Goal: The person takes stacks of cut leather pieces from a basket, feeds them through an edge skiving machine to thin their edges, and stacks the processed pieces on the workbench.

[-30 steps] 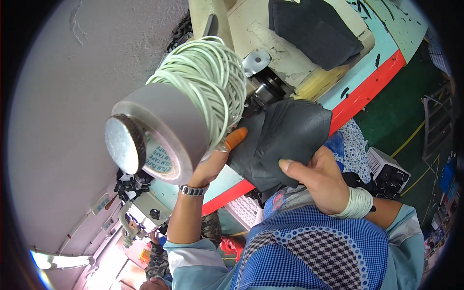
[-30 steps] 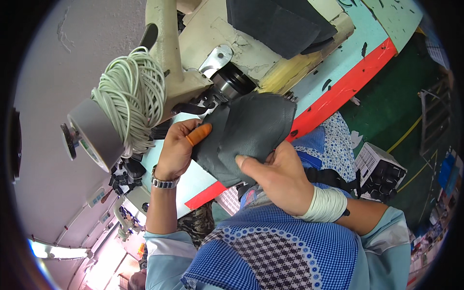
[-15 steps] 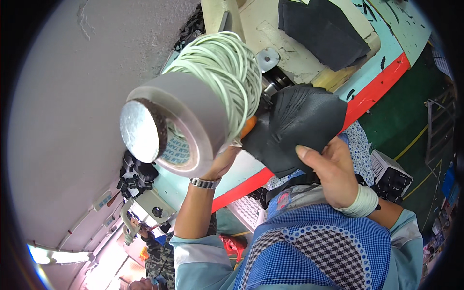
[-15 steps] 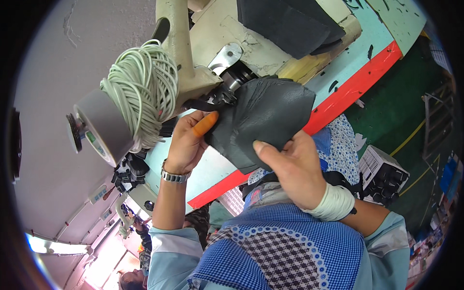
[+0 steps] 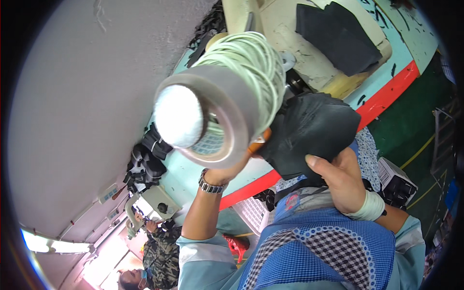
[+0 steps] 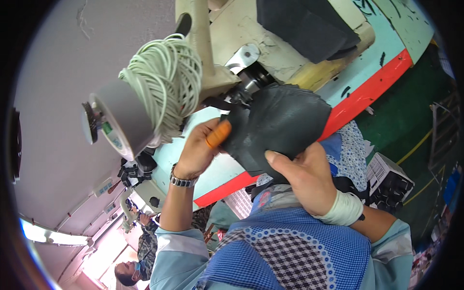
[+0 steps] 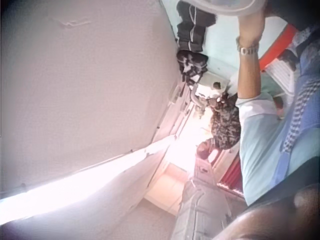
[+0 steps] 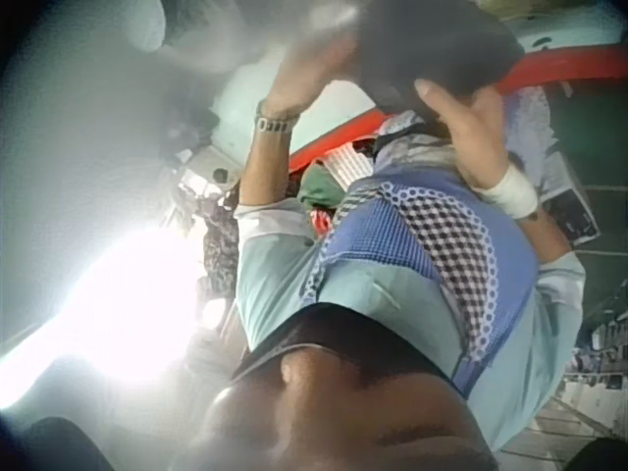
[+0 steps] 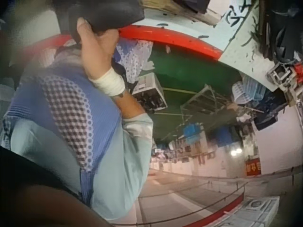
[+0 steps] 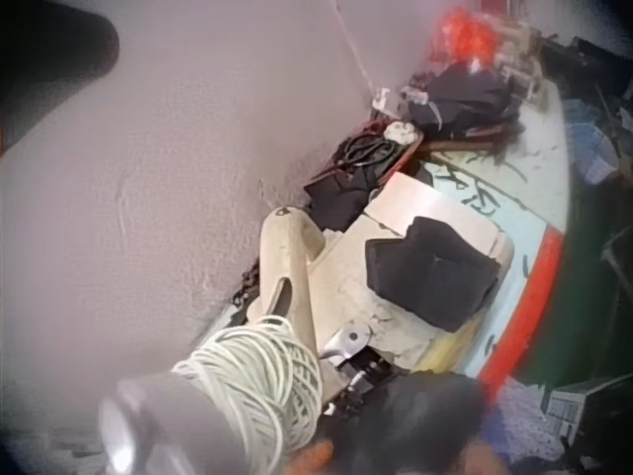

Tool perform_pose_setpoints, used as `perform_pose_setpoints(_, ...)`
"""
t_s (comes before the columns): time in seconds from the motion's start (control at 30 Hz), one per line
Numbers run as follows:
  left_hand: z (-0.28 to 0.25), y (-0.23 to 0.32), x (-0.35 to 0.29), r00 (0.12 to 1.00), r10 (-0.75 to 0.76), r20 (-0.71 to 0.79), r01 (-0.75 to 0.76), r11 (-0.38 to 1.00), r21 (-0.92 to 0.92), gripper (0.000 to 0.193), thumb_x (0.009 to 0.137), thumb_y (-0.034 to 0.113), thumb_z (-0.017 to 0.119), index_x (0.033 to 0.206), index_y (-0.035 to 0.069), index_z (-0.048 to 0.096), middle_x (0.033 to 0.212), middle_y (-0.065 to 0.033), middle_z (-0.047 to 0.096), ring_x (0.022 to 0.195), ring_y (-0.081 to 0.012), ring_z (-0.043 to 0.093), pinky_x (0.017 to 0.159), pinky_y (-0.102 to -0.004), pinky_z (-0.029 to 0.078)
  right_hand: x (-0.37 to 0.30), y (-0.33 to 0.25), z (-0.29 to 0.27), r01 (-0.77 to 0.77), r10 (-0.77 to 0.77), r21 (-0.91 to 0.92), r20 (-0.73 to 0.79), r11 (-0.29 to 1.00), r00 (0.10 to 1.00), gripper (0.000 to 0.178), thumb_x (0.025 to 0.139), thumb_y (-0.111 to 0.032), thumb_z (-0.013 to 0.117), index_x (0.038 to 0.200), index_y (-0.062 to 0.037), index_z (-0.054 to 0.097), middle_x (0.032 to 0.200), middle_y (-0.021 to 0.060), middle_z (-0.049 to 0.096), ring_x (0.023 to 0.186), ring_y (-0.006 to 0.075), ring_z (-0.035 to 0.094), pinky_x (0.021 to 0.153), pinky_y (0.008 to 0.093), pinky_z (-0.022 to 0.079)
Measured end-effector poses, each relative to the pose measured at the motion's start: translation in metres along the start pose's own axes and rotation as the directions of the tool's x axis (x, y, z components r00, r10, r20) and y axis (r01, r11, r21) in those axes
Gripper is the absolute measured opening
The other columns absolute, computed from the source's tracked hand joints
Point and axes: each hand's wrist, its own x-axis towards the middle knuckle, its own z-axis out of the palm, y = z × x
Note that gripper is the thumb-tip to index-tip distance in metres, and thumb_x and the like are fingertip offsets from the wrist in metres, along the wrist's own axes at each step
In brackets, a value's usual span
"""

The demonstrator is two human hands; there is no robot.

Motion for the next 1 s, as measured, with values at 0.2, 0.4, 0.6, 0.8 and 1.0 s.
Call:
perform_pose_setpoints(0.2,0.0,0.011,-0.008,0.992,-0.128,-0.02,0.128,0.992,-0.01,0.027,0.091,0.026,0.057,0.087,-0.001,0.062,0.068,0.0015,0.061,0.055,-0.0018,0.054,0.047,-0.016,0.039,-0.008,-0.003,0.003,-0.08,0.082,-0.038,0.067,0.996,0.994,0.025,0.082,-0.003,0.058,0.105,0.0046,0.053,0.1,0.0098,0.061,0.091,0.0134,0.057,0.08,0.0269,0.046)
perform_pose_setpoints(0.4,0.009,0.005,0.002,0.988,-0.142,-0.057,0.129,0.972,-0.197,0.025,0.093,0.021,0.054,0.089,-0.003,0.061,0.071,-0.0025,0.063,0.065,-0.0063,0.061,0.058,-0.0202,0.049,0.001,0.0,0.006,0.064,-0.064,0.0,-0.038,0.998,0.997,0.026,0.081,-0.002,0.058,0.106,0.0047,0.053,0.098,0.0091,0.06,0.089,0.013,0.057,0.081,0.0269,0.046)
perform_pose_setpoints(0.6,0.012,0.018,-0.001,0.992,-0.128,0.004,0.127,0.982,-0.139,0.026,0.09,0.022,0.059,0.074,0.002,0.055,0.069,-0.0061,0.063,0.053,-0.0115,0.062,0.049,-0.0209,0.051,-0.008,0.001,0.002,-0.034,0.039,-0.07,0.075,0.997,0.996,0.025,0.081,-0.002,0.058,0.105,0.0041,0.054,0.099,0.0088,0.06,0.089,0.0125,0.057,0.081,0.0269,0.045)
perform_pose_setpoints(0.8,0.027,0.021,0.007,0.991,-0.135,0.011,0.135,0.989,-0.067,0.029,0.092,0.026,0.054,0.085,-0.001,0.059,0.076,-0.0088,0.063,0.062,-0.0145,0.063,0.057,-0.0252,0.054,-0.004,0.0,-0.003,0.001,-0.001,-0.003,-0.036,1.0,0.999,0.026,0.08,-0.003,0.057,0.105,0.0042,0.055,0.1,0.0079,0.06,0.091,0.0124,0.057,0.081,0.0268,0.045)
perform_pose_setpoints(1.0,0.054,-0.006,-0.023,0.934,0.132,0.332,0.045,0.879,-0.475,0.068,0.084,0.042,0.061,0.128,-0.004,0.041,0.117,-0.0144,0.056,0.108,-0.0221,0.055,0.093,-0.0395,0.044,-0.018,0.001,-0.035,-0.19,0.146,0.211,0.206,0.959,0.968,0.038,0.075,-0.006,0.05,0.111,0.0043,0.053,0.1,0.0071,0.06,0.088,0.0135,0.058,0.08,0.0257,0.045)
